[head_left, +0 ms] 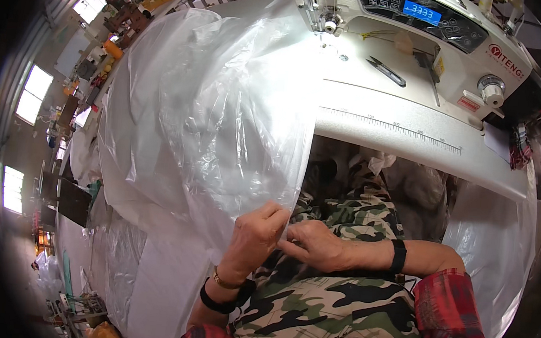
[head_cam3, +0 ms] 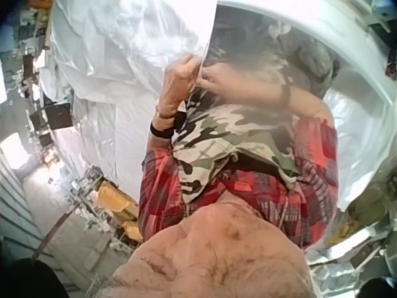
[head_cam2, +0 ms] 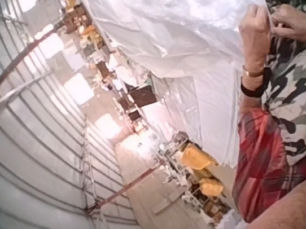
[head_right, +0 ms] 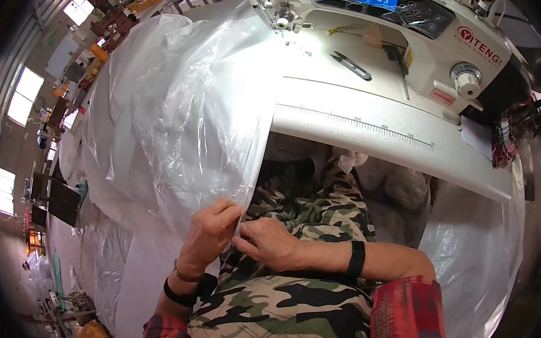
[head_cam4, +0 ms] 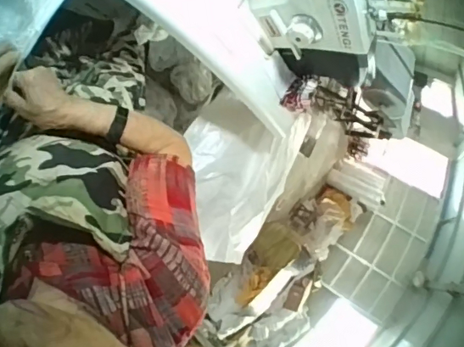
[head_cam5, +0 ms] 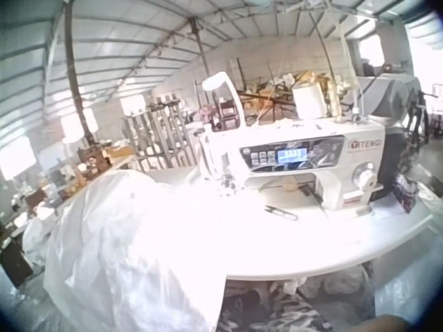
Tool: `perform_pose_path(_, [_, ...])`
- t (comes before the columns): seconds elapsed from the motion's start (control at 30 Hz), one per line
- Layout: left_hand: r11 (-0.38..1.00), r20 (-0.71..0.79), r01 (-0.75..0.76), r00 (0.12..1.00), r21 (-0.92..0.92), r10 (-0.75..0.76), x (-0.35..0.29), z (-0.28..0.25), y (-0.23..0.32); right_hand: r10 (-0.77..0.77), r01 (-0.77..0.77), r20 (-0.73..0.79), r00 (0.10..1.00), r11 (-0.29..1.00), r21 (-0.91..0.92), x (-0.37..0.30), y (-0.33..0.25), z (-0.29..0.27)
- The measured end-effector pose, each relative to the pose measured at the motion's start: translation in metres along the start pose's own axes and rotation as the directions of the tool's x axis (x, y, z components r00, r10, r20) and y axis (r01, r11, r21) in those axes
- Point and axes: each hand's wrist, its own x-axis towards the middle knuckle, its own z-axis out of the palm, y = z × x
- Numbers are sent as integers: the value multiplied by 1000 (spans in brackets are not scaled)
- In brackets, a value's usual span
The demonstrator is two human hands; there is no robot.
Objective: Sewing together large sheets of white plastic or rubber material using an industrial sewing machine.
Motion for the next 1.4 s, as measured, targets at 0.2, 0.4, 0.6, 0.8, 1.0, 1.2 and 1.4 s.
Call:
perform_pose_path(0.2, [941,80,120,992,-318,-100,-1,-3,-11,-33,63,91,995,938,-340,3,-4,4])
perform_pose_path(0.4, [721,166,344,937,-602,-308,-6,5,-24,-276,363,257,926,838,-407,15,9,-10])
perform_pose_path(0.6, [632,-50,353,848,-690,-528,-19,-15,7,-88,63,-371,924,995,-80,62,39,-23])
perform_pose_path(0.8, [866,-193,198,929,-459,-315,-13,-17,17,-292,261,15,956,830,-492,114,62,31])
perform_pose_path(1.0, [984,-277,175,944,-40,-179,-12,-1,9,-269,404,338,902,802,-440,95,43,-6])
perform_pose_path(1.2, [997,-264,63,963,34,-52,-7,23,-2,55,86,150,987,611,-787,76,-13,-122])
perform_pose_path(1.4, [996,-128,3,992,90,9,-3,29,-5,-233,-68,-204,951,485,-872,125,13,-175])
